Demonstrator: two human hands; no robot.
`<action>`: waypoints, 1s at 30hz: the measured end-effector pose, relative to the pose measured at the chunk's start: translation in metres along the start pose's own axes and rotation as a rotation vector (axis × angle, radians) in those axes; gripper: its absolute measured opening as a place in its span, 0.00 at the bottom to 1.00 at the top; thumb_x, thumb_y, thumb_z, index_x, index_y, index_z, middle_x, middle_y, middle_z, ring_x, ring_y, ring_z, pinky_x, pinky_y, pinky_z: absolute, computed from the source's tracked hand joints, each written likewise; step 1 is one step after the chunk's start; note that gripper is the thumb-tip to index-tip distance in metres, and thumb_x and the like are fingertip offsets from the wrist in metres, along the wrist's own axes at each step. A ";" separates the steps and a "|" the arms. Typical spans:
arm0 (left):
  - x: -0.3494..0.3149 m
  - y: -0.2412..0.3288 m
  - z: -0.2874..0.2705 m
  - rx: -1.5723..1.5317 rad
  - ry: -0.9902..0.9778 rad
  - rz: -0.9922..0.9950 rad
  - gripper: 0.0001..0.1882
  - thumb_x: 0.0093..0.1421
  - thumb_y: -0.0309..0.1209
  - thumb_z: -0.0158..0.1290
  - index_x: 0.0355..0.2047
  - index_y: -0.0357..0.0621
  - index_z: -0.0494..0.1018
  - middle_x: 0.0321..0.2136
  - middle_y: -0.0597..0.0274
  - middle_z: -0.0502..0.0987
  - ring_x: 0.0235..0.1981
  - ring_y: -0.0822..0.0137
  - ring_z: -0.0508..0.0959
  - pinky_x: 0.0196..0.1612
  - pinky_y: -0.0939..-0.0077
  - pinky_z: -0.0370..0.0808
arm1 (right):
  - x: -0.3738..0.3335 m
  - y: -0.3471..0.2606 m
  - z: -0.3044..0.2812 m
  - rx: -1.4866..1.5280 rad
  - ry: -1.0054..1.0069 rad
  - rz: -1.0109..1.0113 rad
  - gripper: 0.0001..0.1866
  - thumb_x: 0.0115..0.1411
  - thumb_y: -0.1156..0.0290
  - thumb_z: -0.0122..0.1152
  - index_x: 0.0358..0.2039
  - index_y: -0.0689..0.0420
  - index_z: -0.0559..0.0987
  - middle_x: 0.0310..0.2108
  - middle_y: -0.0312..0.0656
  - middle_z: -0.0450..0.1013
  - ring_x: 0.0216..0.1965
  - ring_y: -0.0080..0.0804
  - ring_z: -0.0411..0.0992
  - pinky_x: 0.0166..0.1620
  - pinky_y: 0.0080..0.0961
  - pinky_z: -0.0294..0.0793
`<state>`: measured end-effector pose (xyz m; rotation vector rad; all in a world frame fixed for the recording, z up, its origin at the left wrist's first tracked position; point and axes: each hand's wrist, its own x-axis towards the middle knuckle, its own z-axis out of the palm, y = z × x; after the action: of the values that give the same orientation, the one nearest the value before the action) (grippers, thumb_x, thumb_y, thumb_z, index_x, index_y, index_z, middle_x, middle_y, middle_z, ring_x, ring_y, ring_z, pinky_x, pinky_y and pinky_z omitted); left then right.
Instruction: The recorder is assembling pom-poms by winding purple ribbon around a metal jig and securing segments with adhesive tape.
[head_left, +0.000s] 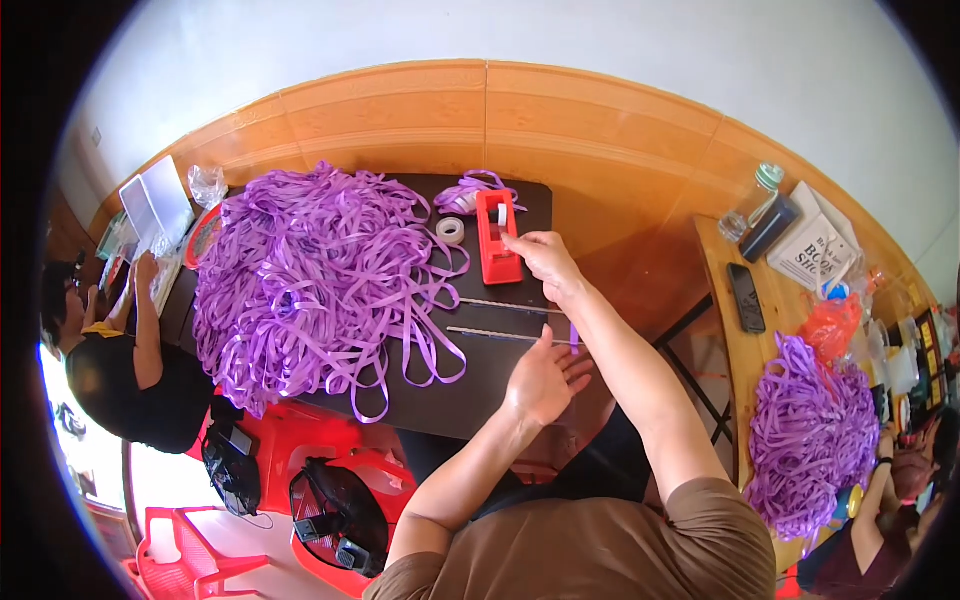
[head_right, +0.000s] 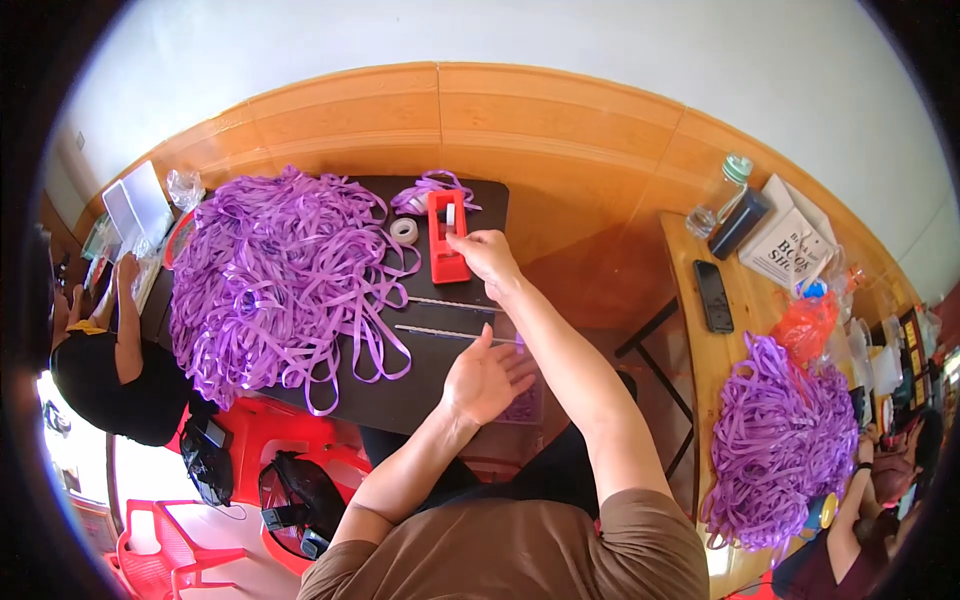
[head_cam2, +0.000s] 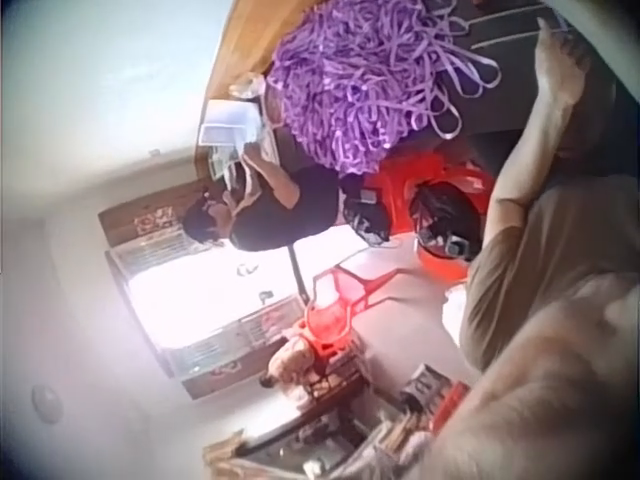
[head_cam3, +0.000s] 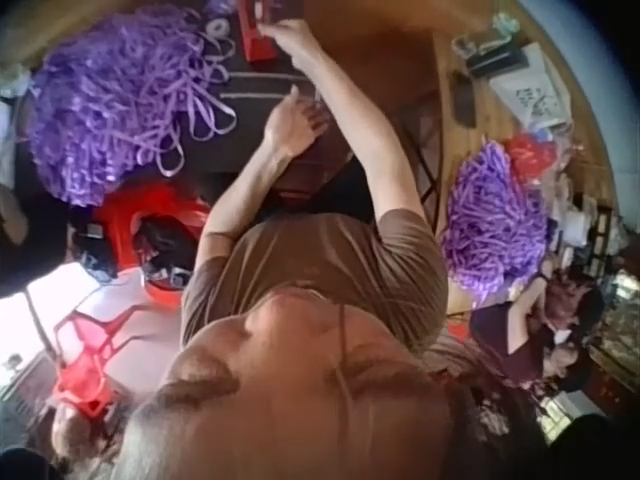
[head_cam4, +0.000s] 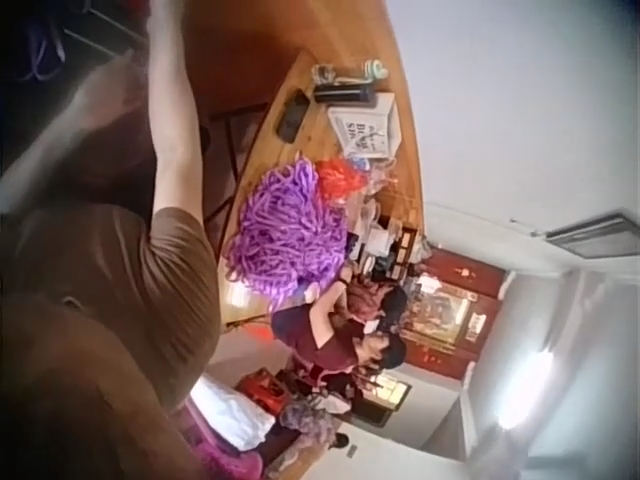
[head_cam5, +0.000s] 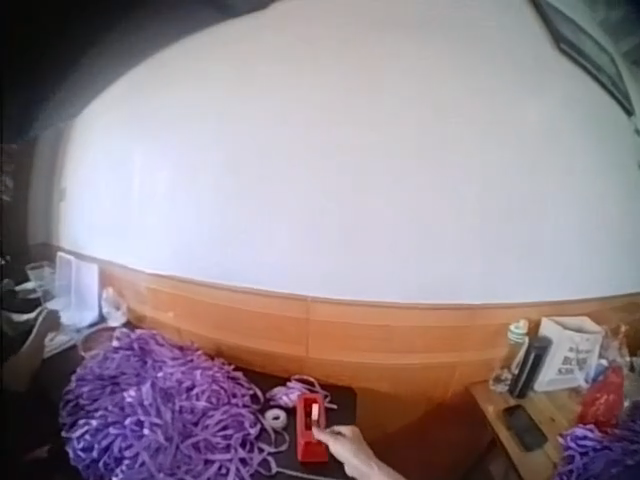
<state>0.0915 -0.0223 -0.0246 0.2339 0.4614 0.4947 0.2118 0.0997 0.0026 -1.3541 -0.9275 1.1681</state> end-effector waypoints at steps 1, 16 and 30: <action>-0.001 0.001 0.000 -0.002 -0.005 0.003 0.44 0.63 0.56 0.40 0.61 0.26 0.42 0.61 0.43 0.52 0.62 0.51 0.55 0.63 0.57 0.50 | 0.002 0.003 0.004 -0.006 -0.001 -0.003 0.10 0.56 0.66 0.64 0.25 0.60 0.79 0.18 0.29 0.70 0.18 0.14 0.62 0.22 0.17 0.56; -0.003 -0.002 0.005 -0.043 -0.018 0.091 0.25 0.68 0.44 0.32 0.55 0.38 0.61 0.52 0.55 0.69 0.53 0.59 0.68 0.58 0.61 0.60 | -0.038 0.008 0.040 0.155 0.168 -0.168 0.03 0.54 0.77 0.62 0.24 0.62 0.78 0.30 0.38 0.73 0.38 0.21 0.69 0.43 0.18 0.63; 0.000 -0.004 0.002 -0.060 0.033 0.077 0.23 0.69 0.41 0.27 0.55 0.41 0.61 0.52 0.55 0.68 0.54 0.57 0.68 0.59 0.59 0.61 | -0.034 0.040 0.023 -0.120 0.246 -0.210 0.08 0.52 0.75 0.64 0.20 0.65 0.77 0.33 0.39 0.68 0.24 0.20 0.64 0.26 0.20 0.60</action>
<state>0.0938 -0.0258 -0.0240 0.1866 0.4706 0.5878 0.1786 0.0670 -0.0306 -1.4211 -0.9460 0.7774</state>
